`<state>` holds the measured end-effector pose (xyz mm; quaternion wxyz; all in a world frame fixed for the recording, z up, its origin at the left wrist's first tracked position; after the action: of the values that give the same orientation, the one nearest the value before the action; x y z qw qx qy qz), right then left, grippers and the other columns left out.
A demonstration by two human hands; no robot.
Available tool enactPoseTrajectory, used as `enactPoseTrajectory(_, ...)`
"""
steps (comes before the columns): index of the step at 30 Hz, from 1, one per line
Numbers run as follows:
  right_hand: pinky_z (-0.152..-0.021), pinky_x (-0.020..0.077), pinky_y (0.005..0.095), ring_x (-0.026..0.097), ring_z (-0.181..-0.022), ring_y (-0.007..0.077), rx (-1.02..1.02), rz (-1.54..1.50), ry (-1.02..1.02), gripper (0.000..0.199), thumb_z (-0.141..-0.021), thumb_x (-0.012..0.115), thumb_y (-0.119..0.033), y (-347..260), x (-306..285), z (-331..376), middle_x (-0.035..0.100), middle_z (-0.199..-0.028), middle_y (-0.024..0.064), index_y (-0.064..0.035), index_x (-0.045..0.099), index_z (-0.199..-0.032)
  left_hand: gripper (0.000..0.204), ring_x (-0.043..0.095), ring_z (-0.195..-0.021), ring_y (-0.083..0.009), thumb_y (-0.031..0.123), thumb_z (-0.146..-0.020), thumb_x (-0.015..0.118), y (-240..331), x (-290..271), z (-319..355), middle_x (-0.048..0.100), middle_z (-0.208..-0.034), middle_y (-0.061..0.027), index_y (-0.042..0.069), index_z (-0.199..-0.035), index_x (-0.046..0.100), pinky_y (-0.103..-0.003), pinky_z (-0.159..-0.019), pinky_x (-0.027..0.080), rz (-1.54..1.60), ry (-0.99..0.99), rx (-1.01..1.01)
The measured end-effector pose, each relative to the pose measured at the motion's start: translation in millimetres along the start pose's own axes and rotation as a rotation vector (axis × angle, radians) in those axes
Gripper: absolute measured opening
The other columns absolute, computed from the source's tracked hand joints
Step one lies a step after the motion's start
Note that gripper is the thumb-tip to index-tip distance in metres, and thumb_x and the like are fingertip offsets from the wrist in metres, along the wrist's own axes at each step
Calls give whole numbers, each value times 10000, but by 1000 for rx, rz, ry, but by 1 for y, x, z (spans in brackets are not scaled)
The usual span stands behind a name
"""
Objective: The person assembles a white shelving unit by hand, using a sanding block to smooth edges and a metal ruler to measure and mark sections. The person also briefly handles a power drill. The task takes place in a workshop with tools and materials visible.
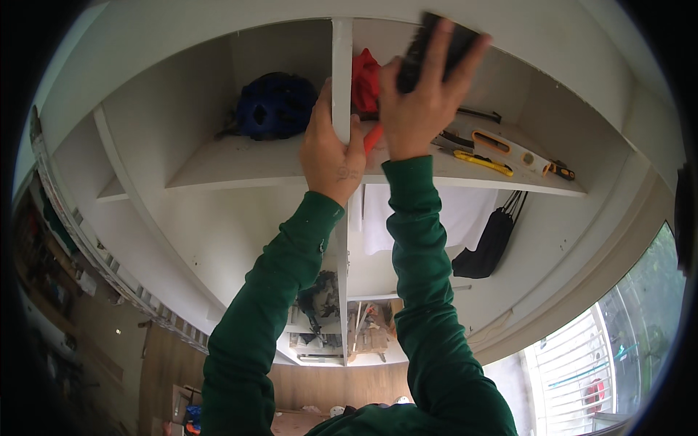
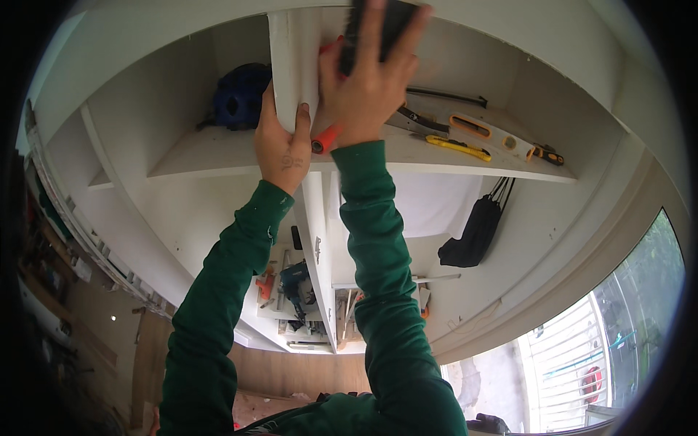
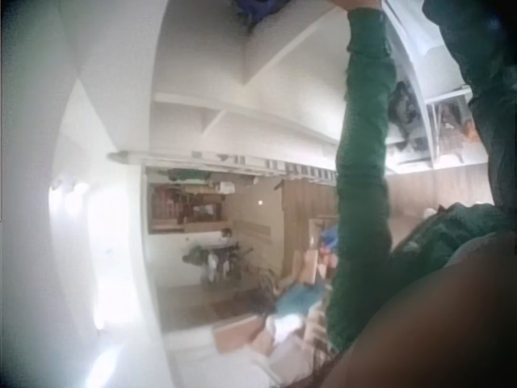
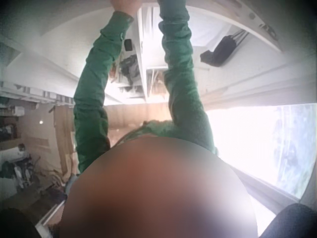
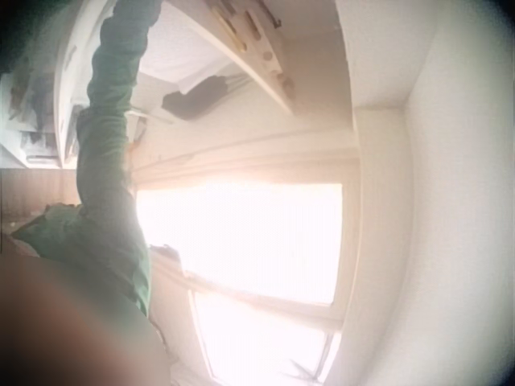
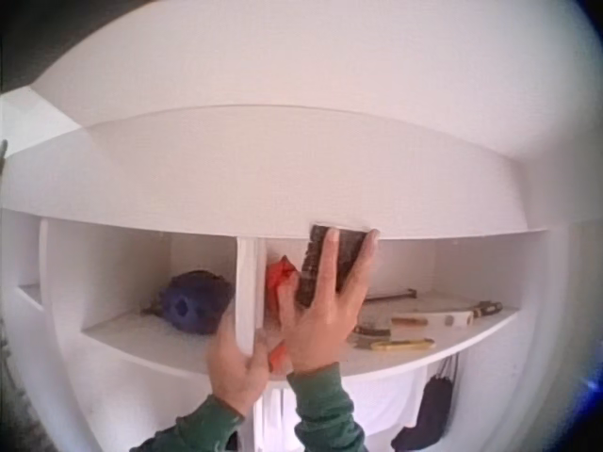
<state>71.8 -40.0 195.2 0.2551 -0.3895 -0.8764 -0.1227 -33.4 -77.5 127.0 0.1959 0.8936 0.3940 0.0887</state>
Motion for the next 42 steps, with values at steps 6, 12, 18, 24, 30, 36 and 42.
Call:
enactPoseTrajectory(6,-926,521,465,548,-1223,443,3,32,-12,771,-755,724,-166,10,-5,-1,284,-1596,229,-250,488,-1485,570,603,-1172,-392,103,-899,621,0,1,0,578,-1338,-203,41,-1435,441,-425,-975,504,-13,-7,-10)
enactPoseTrajectory(12,-915,521,456,570,-1169,427,-43,23,-195,770,-743,729,-163,11,-8,8,300,-1591,217,-250,503,-1474,565,597,-1175,-394,112,-906,613,-3,2,1,568,-1349,-204,39,-1438,435,-424,-972,505,6,2,11)
enactPoseTrajectory(18,-773,569,441,584,-1063,443,56,0,-69,697,-748,722,-189,49,-30,41,422,-1518,159,-204,545,-1422,556,614,-1135,-393,117,-909,606,-2,1,1,592,-1311,-196,40,-1433,436,-429,-963,507,12,8,14)
enactPoseTrajectory(24,-998,464,513,502,-1263,415,18,10,-845,599,-808,709,-293,89,-20,97,462,-1474,171,-163,559,-1373,550,592,-1159,-396,111,-902,607,0,-1,1,547,-1352,-199,32,-1421,444,-437,-951,507,-18,16,42)
enactPoseTrajectory(30,-1073,345,591,443,-1324,409,34,75,-975,675,-833,702,-437,92,-15,115,480,-1454,163,-138,502,-1405,463,447,-1278,-322,130,-889,593,24,-9,-13,494,-1384,-159,58,-1342,532,-476,-1031,345,-410,301,678)
enactPoseTrajectory(36,-1040,389,543,487,-1282,375,144,86,-1129,691,-834,682,-392,94,-16,114,508,-1408,170,-96,461,-1419,596,472,-1281,-287,157,-832,620,50,-9,-65,497,-1372,-108,55,-1408,503,-476,-1028,379,-691,256,857)
enactPoseTrajectory(42,-1026,405,559,508,-1256,374,159,111,-1145,677,-826,700,-329,95,-13,118,560,-1338,145,-102,463,-1419,601,488,-1253,-229,174,-772,654,43,-2,-72,510,-1355,-39,100,-1363,575,-446,-984,381,-628,262,933)
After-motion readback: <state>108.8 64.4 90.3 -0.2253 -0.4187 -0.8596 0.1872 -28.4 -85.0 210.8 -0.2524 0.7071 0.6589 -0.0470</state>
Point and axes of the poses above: each hand's wrist, its own z-axis away from the middle knuckle, its own x-axis out of the palm, y = z × x, the point moved 1 cm from there along -z, towards the middle knuckle
